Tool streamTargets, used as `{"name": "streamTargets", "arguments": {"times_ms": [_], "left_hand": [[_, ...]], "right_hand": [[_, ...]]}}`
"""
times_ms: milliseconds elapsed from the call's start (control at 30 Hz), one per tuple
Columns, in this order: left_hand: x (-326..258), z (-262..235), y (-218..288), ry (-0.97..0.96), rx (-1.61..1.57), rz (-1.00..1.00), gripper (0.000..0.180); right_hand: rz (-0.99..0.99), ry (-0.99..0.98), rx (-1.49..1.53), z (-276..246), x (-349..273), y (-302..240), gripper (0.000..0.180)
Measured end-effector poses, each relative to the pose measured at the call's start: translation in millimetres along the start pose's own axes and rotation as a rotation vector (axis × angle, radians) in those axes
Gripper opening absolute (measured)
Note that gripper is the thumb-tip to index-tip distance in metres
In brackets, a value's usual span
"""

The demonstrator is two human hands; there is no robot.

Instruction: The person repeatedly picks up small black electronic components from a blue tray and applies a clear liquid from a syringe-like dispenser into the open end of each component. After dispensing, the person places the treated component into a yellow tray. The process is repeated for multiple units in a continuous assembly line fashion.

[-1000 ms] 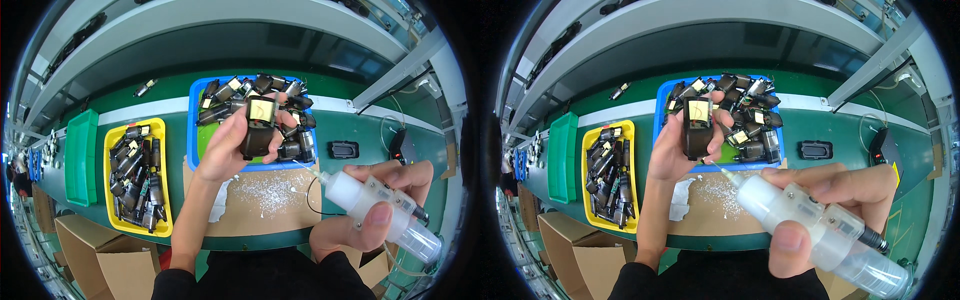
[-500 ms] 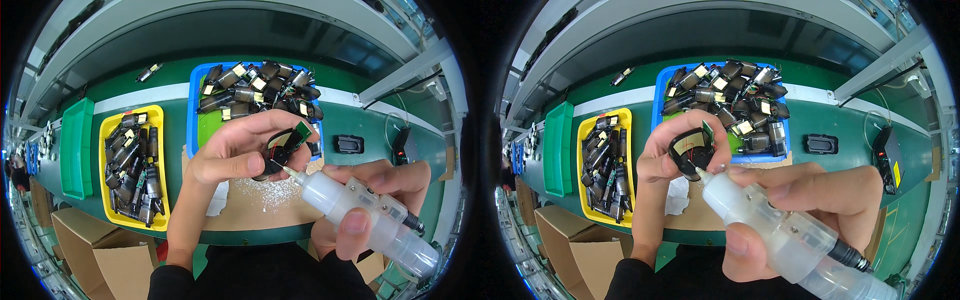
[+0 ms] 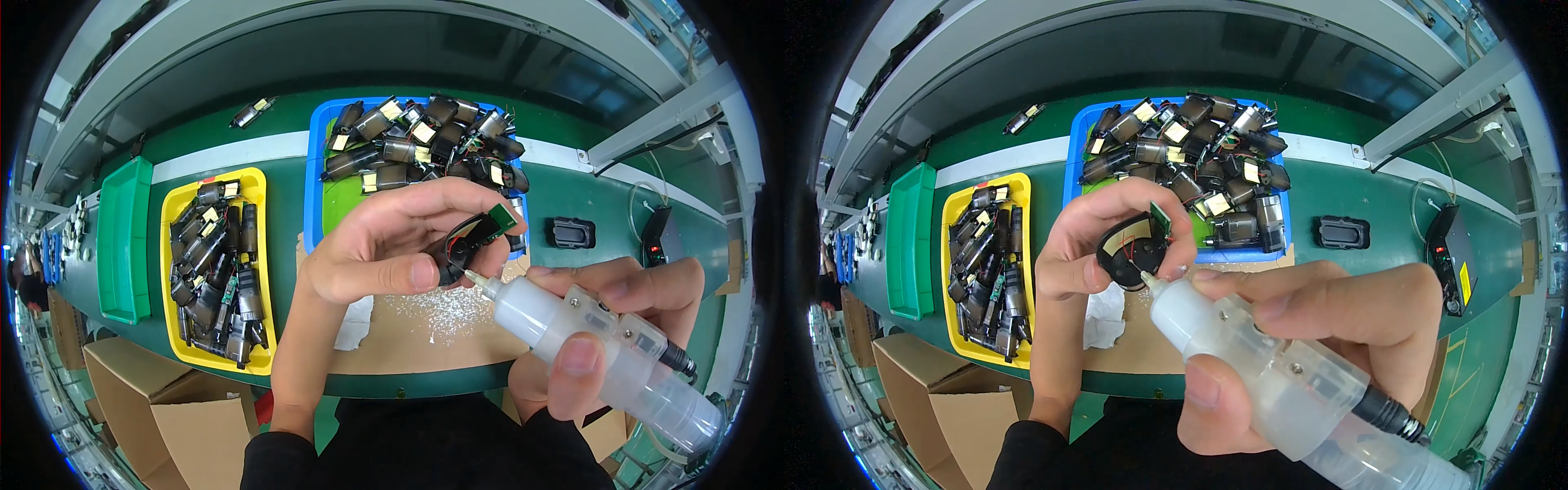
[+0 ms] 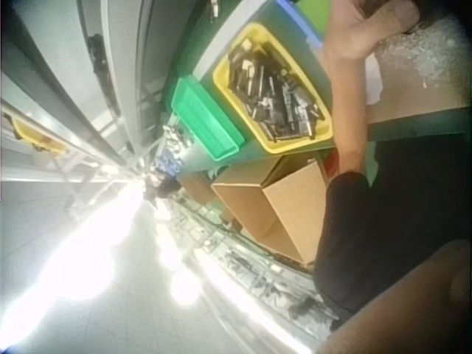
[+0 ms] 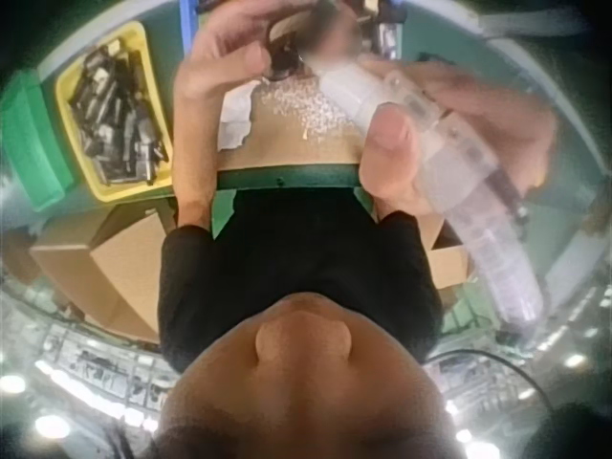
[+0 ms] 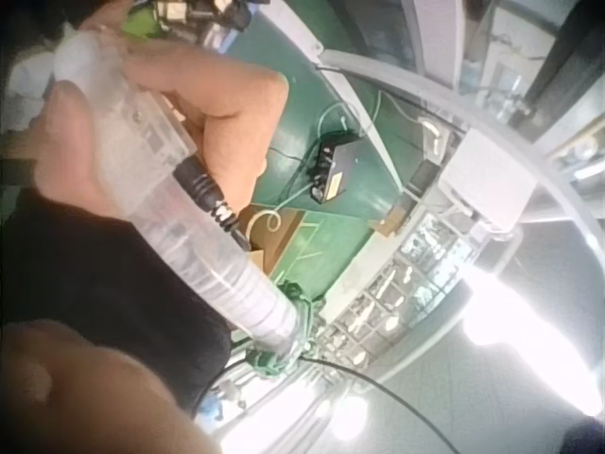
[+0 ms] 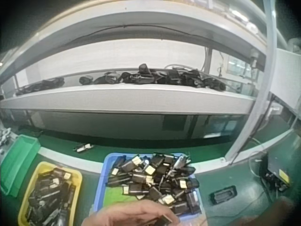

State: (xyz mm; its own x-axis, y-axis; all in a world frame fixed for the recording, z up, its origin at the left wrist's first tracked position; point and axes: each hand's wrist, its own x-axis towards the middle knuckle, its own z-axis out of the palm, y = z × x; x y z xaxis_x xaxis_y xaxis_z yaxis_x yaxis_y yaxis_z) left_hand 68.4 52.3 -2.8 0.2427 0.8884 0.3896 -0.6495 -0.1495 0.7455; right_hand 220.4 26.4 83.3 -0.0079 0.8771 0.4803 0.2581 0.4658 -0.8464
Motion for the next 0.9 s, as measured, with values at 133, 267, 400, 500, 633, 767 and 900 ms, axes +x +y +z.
{"name": "streamTargets", "arguments": {"times_ms": [133, 267, 400, 500, 633, 767, 900], "left_hand": [[-1, 0, 3, 0.013, 0.011, -0.014, 0.068], [1, 2, 6, 0.015, -0.023, -0.018, 0.064], [2, 4, 7, 0.016, -0.042, -0.007, 0.061], [2, 5, 4, 0.0, -0.071, 0.017, 0.059], [0, 2, 2, -0.003, -0.062, 0.034, 0.057], [-1, 3, 3, 0.009, -0.061, 0.031, 0.057], [-2, 4, 4, 0.012, -0.084, 0.031, 0.056]], "right_hand": [[-0.049, -0.003, 0.035, 2, -1, 7, 0.046], [-0.104, 0.025, 0.069, 3, 0, 9, 0.045], [-0.147, 0.042, 0.098, 5, -2, 10, 0.045], [-0.168, 0.045, 0.112, 4, -2, 11, 0.045], [-0.186, 0.032, 0.121, 4, -3, 11, 0.045], [-0.19, 0.023, 0.122, 2, -4, 11, 0.045], [-0.219, 0.045, 0.166, 6, -7, 15, 0.046]]}}
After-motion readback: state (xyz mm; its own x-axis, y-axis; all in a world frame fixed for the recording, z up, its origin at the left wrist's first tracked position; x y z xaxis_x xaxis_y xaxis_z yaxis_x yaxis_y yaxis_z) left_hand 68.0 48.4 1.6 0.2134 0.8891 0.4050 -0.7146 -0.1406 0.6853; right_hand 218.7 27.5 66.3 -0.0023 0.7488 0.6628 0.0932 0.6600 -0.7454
